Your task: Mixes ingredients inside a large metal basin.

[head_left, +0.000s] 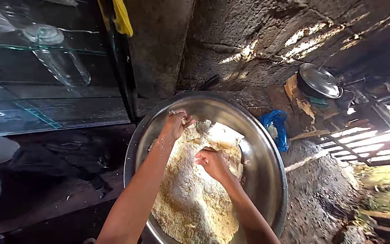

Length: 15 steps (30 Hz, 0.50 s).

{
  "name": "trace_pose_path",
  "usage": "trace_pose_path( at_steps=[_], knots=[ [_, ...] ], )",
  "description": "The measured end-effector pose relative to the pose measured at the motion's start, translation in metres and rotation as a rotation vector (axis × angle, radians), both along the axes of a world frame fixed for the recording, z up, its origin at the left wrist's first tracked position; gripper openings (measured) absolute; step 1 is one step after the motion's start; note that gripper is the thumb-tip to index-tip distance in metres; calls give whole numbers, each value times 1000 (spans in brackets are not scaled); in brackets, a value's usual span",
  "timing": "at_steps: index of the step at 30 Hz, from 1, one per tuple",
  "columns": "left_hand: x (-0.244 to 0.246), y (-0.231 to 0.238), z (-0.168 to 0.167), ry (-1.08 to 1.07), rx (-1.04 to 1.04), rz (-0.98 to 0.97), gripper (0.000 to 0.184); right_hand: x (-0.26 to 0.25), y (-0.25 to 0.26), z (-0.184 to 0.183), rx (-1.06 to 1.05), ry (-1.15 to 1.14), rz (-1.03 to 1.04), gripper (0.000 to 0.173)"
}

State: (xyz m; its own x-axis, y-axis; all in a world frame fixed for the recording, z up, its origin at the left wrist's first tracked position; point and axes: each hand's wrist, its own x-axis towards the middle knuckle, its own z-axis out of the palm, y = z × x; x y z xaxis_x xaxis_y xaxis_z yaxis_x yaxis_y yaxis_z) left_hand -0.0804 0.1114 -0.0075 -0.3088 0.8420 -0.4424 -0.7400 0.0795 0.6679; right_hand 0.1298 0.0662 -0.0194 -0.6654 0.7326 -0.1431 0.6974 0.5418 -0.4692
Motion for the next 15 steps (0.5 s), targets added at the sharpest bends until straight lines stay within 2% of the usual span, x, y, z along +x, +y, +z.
trace_pose_path(
  at_steps=[1,3,6,8,10,12,15],
  knots=[
    [0,1,-3,-12,22,10,31,-3,-1,-1,-75,-51,18,28],
    [0,2,-6,22,74,-4,33,-4,-6,-6,-66,-43,14,22],
    [2,-2,0,31,137,-65,26,2,-11,-4,-43,91,-60,25],
    [4,-3,0,94,138,-112,21,7,-13,4,-102,156,-125,27],
    [6,-3,-1,140,145,-174,33,14,-17,12,-139,239,-194,24],
    [7,-2,0,196,68,-196,43,29,-21,17,-111,351,-237,19],
    [6,-3,-2,240,62,-255,28,61,-19,25,-81,492,-324,13]
  ],
)
